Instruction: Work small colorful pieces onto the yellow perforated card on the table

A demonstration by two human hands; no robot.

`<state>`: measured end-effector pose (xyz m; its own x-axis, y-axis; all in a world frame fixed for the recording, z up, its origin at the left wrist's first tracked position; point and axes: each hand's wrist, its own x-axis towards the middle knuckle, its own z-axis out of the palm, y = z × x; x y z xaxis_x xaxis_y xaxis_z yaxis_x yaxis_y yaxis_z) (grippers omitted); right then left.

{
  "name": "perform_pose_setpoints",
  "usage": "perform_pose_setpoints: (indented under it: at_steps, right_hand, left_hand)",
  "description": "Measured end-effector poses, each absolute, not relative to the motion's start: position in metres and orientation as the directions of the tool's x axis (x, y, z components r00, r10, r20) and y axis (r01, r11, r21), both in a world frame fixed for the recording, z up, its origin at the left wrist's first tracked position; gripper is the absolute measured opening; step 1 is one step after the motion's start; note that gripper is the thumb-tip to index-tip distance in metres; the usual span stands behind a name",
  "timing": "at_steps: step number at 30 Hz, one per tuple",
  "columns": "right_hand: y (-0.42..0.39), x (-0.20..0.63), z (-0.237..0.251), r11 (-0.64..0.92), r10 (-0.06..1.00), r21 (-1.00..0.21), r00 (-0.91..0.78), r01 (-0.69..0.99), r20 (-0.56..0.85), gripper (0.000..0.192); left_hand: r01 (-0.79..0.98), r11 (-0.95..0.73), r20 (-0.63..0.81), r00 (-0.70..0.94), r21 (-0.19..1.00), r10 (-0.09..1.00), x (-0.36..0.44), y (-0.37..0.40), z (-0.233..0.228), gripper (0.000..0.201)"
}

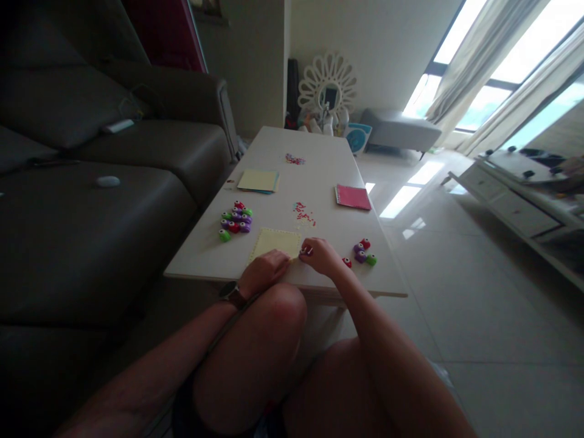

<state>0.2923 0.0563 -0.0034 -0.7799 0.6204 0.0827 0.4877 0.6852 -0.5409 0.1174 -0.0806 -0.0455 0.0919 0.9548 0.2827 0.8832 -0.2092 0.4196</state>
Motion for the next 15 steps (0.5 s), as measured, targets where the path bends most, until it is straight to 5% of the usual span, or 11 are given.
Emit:
perform_pose_setpoints:
  at_steps: [15]
  right_hand:
    - [0.0554,0.2917,-0.0050,0.668,0.633,-0.558,-0.770,0.493,0.078,0.008]
  left_hand:
    - [0.881,-0.222,0.297,0.099,0.417,0.950,0.1172,-0.0804,-0.0464,0.022]
